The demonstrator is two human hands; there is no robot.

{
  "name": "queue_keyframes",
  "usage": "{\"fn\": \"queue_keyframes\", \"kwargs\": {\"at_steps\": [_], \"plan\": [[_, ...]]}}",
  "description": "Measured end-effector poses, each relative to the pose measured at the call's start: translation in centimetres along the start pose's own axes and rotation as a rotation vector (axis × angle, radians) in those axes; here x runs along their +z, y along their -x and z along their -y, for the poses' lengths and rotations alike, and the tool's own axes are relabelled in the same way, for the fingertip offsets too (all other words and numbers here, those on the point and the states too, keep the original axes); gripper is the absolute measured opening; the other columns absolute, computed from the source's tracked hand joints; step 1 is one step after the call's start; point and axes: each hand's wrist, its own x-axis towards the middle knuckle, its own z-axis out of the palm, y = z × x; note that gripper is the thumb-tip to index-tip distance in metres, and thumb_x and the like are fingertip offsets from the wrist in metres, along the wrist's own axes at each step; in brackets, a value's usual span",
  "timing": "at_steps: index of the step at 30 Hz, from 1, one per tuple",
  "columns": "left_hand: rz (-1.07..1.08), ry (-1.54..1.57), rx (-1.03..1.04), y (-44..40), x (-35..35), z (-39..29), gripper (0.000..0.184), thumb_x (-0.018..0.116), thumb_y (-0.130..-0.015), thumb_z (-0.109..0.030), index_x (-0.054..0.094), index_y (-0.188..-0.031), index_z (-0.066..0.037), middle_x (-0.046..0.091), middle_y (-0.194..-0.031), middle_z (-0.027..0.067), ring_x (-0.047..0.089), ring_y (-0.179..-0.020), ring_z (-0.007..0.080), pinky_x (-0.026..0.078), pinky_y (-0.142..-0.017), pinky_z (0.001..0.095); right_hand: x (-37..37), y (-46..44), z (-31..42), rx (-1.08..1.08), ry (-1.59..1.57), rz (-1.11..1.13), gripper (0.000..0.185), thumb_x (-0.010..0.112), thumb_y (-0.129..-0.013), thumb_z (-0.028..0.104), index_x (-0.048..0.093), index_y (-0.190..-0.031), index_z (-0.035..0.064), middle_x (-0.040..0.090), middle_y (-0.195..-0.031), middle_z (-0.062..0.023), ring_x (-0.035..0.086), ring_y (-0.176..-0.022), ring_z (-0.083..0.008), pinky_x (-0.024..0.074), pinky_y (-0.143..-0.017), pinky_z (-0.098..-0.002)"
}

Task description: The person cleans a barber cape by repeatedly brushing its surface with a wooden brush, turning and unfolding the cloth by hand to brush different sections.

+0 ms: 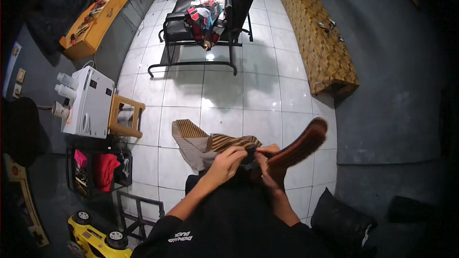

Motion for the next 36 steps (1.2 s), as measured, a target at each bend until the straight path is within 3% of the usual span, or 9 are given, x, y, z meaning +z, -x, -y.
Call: {"fn": "queue_keyframes", "kwargs": {"at_steps": [3,7,10,11,14,22,27,31,36], "plan": [[0.146,-0.062,0.021,-0.2,0.8,3.0,0.026,0.054,-0.075,0.003,0.057,-0.101,0.003,0.055,-0.108,0.0195,0.057,-0.093,0.0334,0.048,-0.078,0.0354,-1.1,-1.1,1.0,-0.025,-0.152,-0.068,0.011,0.060,-0.081,-0.003,0.055,-0.089,0.0008,0.051,-0.082,-0.0053,0.049,-0.075,-0.0124,0.0402,-0.069,-0.0226],[0.199,-0.329,-0.289,2.1,2.6,8.4,0.036,0.054,-0.074,0.000,0.056,-0.109,0.005,0.054,-0.113,0.0209,0.055,-0.101,0.0333,0.044,-0.088,0.0348,-3.3,-2.5,2.9,-0.049,-0.253,-0.245,0.009,0.059,-0.082,-0.001,0.055,-0.090,0.0011,0.051,-0.082,-0.0038,0.049,-0.076,-0.0119,0.0402,-0.071,-0.0240],[0.156,-0.523,-0.233,2.9,1.3,9.3,0.026,0.053,-0.066,0.002,0.062,-0.090,0.006,0.049,-0.116,0.0227,0.048,-0.106,0.0376,0.040,-0.090,0.0420,-5.1,-3.8,2.8,-0.013,-0.223,-0.380,0.009,0.060,-0.083,0.003,0.057,-0.091,0.0004,0.054,-0.085,-0.0049,0.051,-0.078,-0.0121,0.0416,-0.073,-0.0235],[0.138,-0.270,-0.298,1.9,-0.1,7.8,0.018,0.053,-0.068,0.000,0.062,-0.083,0.004,0.046,-0.120,0.0220,0.044,-0.112,0.0365,0.037,-0.094,0.0440,-5.4,-3.8,2.9,0.013,-0.183,-0.409,0.011,0.060,-0.083,0.002,0.055,-0.093,-0.0002,0.054,-0.087,-0.0058,0.052,-0.081,-0.0125,0.0420,-0.075,-0.0237],[0.231,-0.182,0.010,2.0,-2.3,8.3,0.012,0.055,-0.068,-0.003,0.060,-0.078,0.002,0.046,-0.120,0.0212,0.043,-0.114,0.0354,0.035,-0.096,0.0430,-6.4,-4.2,2.1,0.057,-0.194,-0.506,0.014,0.061,-0.083,0.002,0.054,-0.095,-0.0013,0.055,-0.091,-0.0077,0.053,-0.084,-0.0135,0.0430,-0.078,-0.0246],[-0.009,-0.202,-0.179,1.0,-7.6,5.6,0.017,0.064,-0.071,-0.002,0.052,-0.082,0.001,0.060,-0.093,0.0130,0.060,-0.082,0.0267,0.048,-0.071,0.0317,-7.2,-4.1,0.9,0.075,-0.223,-0.559,0.015,0.061,-0.083,0.002,0.055,-0.095,-0.0017,0.056,-0.091,-0.0080,0.054,-0.082,-0.0140,0.0444,-0.076,-0.0251],[-0.531,0.303,-0.323,-1.4,-7.1,4.0,0.018,0.049,-0.080,0.009,0.046,-0.095,0.000,0.058,-0.099,0.0084,0.053,-0.079,0.0102,0.045,-0.066,0.0213,-6.0,-3.8,0.9,0.096,-0.133,-0.489,0.015,0.064,-0.082,0.008,0.057,-0.094,-0.0003,0.057,-0.086,-0.0058,0.051,-0.078,-0.0126,0.0412,-0.073,-0.0255],[-0.542,0.285,-0.144,-4.5,-9.8,2.1,0.039,0.031,-0.075,0.015,0.042,-0.108,-0.001,0.053,-0.086,0.0075,0.049,-0.079,0.0107,0.040,-0.073,0.0204,-6.1,-3.9,0.3,0.081,-0.139,-0.479,0.015,0.064,-0.082,0.009,0.057,-0.093,0.0003,0.055,-0.085,-0.0043,0.050,-0.076,-0.0117,0.0404,-0.072,-0.0255],[-0.116,-0.203,0.076,-7.8,-14.5,-3.5,0.027,0.052,-0.073,0.002,0.056,-0.099,-0.001,0.051,-0.076,0.0068,0.050,-0.062,0.0149,0.042,-0.059,0.0268,-5.9,-4.4,1.4,0.030,-0.199,-0.490,0.014,0.063,-0.082,0.008,0.057,-0.092,0.0007,0.055,-0.085,-0.0038,0.049,-0.078,-0.0116,0.0397,-0.074,-0.0257]]}}
